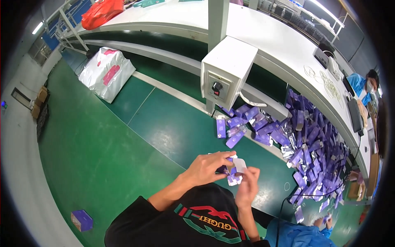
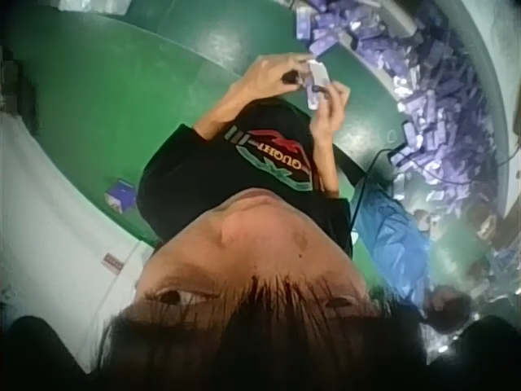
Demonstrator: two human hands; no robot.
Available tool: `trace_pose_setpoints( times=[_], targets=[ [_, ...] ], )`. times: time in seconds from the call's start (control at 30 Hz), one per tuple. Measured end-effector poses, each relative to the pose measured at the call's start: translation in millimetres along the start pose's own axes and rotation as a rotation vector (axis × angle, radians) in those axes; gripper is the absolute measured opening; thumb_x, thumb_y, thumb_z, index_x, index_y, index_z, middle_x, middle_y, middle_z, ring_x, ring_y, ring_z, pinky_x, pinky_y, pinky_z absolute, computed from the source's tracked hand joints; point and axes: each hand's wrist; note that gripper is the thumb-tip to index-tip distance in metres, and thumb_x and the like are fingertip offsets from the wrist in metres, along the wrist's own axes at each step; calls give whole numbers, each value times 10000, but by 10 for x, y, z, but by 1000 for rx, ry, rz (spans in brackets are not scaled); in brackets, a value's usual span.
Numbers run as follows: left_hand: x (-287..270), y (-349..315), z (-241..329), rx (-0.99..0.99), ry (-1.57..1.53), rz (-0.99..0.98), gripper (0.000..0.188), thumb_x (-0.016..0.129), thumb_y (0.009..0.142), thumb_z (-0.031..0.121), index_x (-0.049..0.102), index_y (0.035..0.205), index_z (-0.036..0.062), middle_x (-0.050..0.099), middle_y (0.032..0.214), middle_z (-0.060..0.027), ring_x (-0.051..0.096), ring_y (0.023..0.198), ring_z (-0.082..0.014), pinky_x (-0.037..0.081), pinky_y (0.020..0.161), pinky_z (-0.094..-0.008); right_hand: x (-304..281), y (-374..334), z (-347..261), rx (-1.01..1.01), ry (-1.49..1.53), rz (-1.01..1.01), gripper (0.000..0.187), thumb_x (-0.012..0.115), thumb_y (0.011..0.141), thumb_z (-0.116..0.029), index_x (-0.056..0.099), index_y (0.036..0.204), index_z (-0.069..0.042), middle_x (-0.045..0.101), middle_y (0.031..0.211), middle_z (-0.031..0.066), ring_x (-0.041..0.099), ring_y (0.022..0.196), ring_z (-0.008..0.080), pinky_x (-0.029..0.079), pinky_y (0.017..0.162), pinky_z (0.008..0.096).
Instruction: The person folds flat cardboard boxes into their assembled form by hand, then places packaged products inside each box.
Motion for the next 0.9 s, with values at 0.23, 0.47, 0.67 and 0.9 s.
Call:
trace_pose_setpoints(
  times=[0.23,0.47,0.67,0.9],
  targets=[
    [12,82,136,-8,12,-95,412,788,676,83,558,1017,94,587,1320,-99,658,1024,-282,578,750,-372,-54,108,-78,398,818,132,319,574,967,-175,639,1164,67,544,1039,64,541,926,150,473,745,273],
    [30,148,235,-10,99,-120,538,783,702,106,515,1167,67,642,1206,-133,670,992,-303,583,715,-386,-48,104,-217,384,297,186,291,659,867,-11,662,1153,42,547,954,80,570,768,147,485,610,264],
    [114,173,264,28,238,-52,517,702,792,124,488,1253,29,654,1154,-164,683,965,-310,589,726,-386,55,132,-261,24,-362,225,258,657,865,-13,680,1116,44,552,889,114,558,730,201,464,608,304],
    [181,140,387,29,225,-32,435,676,810,123,513,1203,31,645,1170,-198,691,924,-320,587,728,-378,8,87,-261,42,-349,229,233,604,911,-34,677,1121,36,534,946,138,570,770,226,494,672,318]
  ],
)
Point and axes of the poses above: each hand's wrist, its own y-axis towards the middle knuckle, its own x-axis out of the palm, z = x × y
